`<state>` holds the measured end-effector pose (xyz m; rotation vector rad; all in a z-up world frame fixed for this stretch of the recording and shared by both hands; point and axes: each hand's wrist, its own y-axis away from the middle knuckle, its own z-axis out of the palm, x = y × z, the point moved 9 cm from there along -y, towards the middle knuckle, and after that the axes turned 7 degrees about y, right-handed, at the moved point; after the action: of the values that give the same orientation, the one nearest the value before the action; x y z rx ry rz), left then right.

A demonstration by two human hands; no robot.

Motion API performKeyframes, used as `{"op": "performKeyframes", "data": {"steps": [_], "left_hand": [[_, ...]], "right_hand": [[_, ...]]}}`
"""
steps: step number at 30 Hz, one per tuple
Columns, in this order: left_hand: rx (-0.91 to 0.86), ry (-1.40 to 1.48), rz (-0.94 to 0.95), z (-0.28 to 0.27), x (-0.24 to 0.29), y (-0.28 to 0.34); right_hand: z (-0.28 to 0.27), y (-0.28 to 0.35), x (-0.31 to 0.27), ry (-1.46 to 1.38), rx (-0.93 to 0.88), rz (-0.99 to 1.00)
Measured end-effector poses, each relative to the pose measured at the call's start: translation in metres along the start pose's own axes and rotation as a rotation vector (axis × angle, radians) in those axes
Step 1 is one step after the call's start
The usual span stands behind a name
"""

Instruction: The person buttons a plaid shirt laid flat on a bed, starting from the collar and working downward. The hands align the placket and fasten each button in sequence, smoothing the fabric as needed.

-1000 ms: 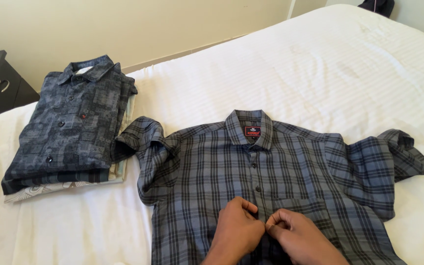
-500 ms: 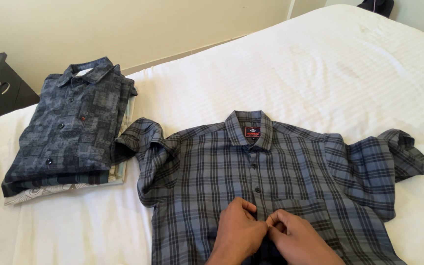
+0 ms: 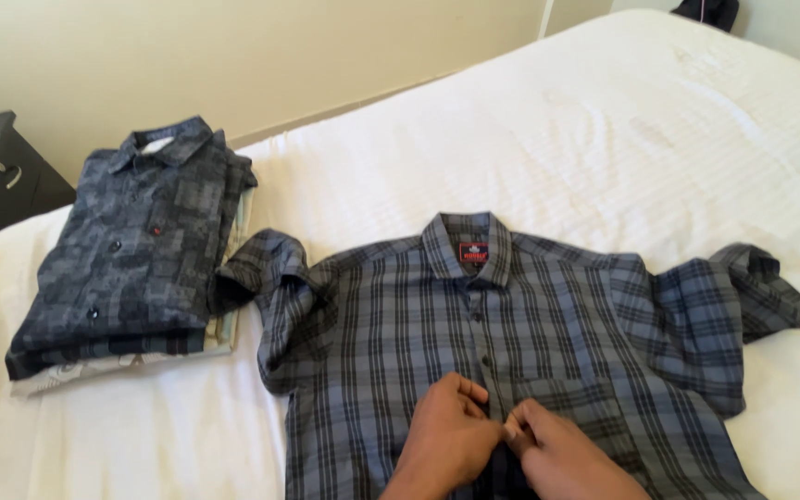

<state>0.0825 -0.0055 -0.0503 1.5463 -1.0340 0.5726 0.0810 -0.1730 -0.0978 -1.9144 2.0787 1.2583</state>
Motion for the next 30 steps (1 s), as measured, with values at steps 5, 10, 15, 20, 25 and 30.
{"op": "performKeyframes", "data": {"steps": [5, 10, 15, 20, 25, 30], "left_hand": [[-0.039, -0.022, 0.11, 0.001, 0.008, 0.009], [-0.039, -0.086, 0.156, 0.003, 0.015, 0.013], [-0.036, -0.028, 0.139, 0.002, 0.01, -0.006], [-0.133, -0.083, 0.125, 0.02, -0.027, -0.041], [-0.148, -0.111, 0.087, 0.024, -0.036, -0.052], [-0.213, -0.192, 0.051, 0.042, -0.068, -0.093]], "right_hand": [[0.016, 0.005, 0.014, -0.402, -0.293, 0.236], [0.02, 0.002, 0.021, -0.407, -0.34, 0.242], [0.018, -0.03, 0.029, -0.195, -0.132, -0.04], [0.044, -0.067, 0.057, -0.019, -0.247, -0.18], [0.046, -0.082, 0.065, 0.105, -0.172, -0.155], [0.084, -0.129, 0.125, 0.625, 0.109, -0.941]]}}
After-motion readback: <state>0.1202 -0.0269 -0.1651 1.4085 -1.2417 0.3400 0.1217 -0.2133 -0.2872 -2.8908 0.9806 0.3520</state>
